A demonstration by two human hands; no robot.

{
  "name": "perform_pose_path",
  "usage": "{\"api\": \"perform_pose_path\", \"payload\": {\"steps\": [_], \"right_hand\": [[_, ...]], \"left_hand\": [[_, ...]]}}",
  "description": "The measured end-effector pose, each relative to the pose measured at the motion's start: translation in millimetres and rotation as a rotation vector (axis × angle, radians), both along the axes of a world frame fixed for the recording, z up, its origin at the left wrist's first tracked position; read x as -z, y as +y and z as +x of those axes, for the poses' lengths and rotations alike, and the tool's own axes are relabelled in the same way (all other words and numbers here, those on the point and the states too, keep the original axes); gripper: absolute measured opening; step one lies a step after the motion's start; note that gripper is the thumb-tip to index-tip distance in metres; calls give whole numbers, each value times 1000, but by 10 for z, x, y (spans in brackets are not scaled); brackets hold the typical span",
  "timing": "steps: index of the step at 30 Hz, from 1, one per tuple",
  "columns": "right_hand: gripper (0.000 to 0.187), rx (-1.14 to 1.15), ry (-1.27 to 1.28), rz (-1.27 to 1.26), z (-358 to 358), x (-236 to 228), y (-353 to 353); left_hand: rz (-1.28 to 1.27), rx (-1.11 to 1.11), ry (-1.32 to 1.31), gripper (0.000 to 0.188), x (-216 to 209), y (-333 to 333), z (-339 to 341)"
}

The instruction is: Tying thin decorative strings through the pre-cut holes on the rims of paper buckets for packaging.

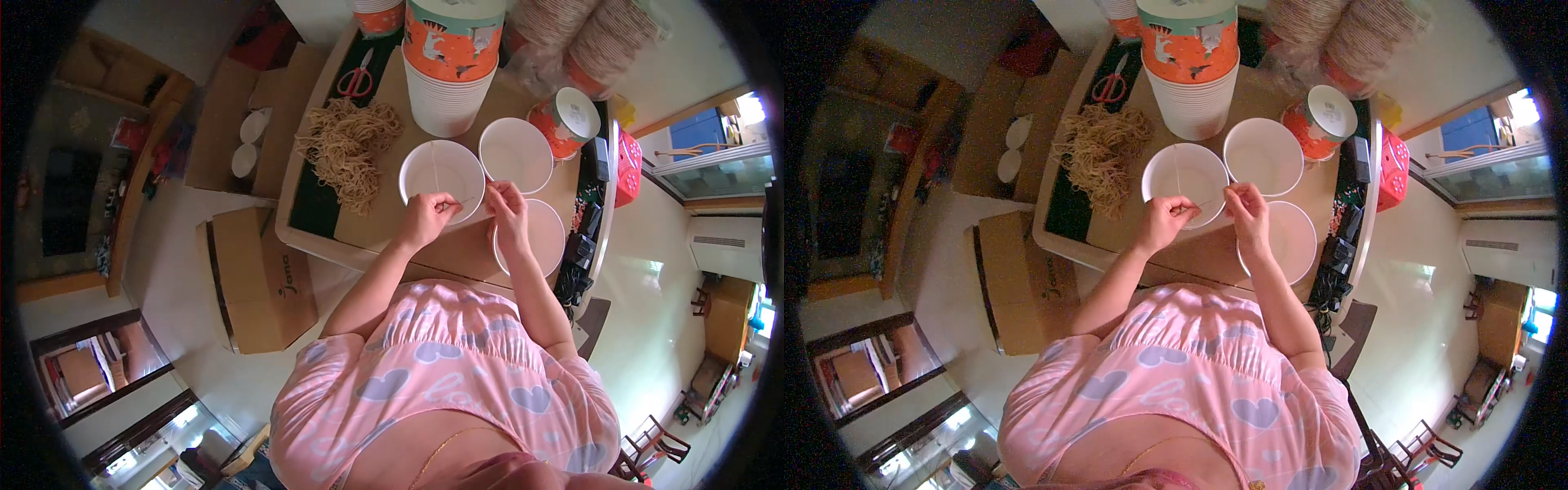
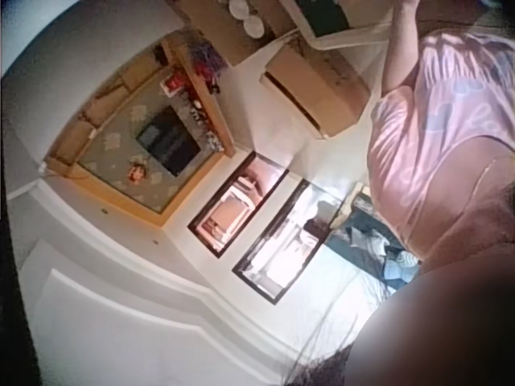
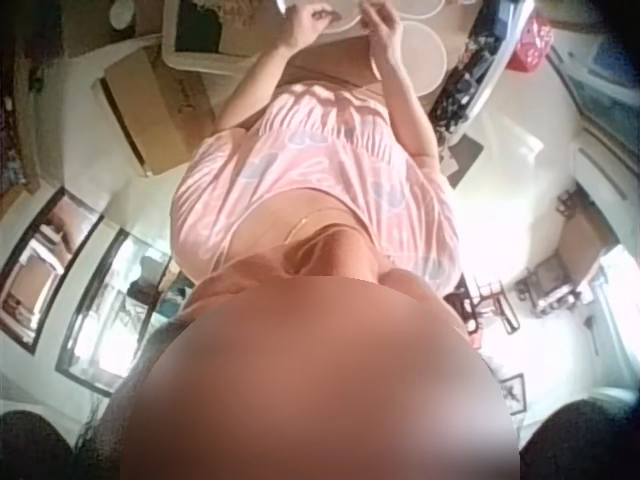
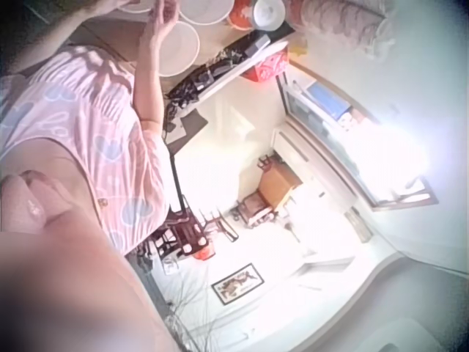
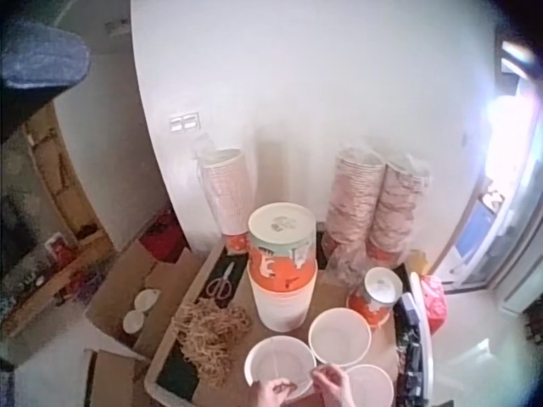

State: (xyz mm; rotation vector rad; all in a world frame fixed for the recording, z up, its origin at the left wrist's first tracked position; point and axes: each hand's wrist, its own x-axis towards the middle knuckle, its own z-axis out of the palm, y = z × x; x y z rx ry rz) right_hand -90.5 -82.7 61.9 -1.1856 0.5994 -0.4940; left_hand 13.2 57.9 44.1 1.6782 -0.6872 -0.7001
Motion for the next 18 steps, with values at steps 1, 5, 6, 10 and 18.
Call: {"api": "perform_pose_path", "payload": {"steps": [1,5,6,10,18], "right_hand": [[11,-70,42,-100,-17,-58,-73],[36,-342,61,-828,-4,-372,-70],[36,-340,62,-827,3,-370,-80],[30,-424,57,-1072,42,-355,-147],[5,-396,-46,-1064,45,-317,-143]], "left_hand": [[28,15,0,12,-30,14,18],[52,34,-19,11,10,41,38],[52,36,-18,11,19,38,25],[-26,-19,-73,14,-56,1,7],[11,-22,-129,13,-31,39,34]]}}
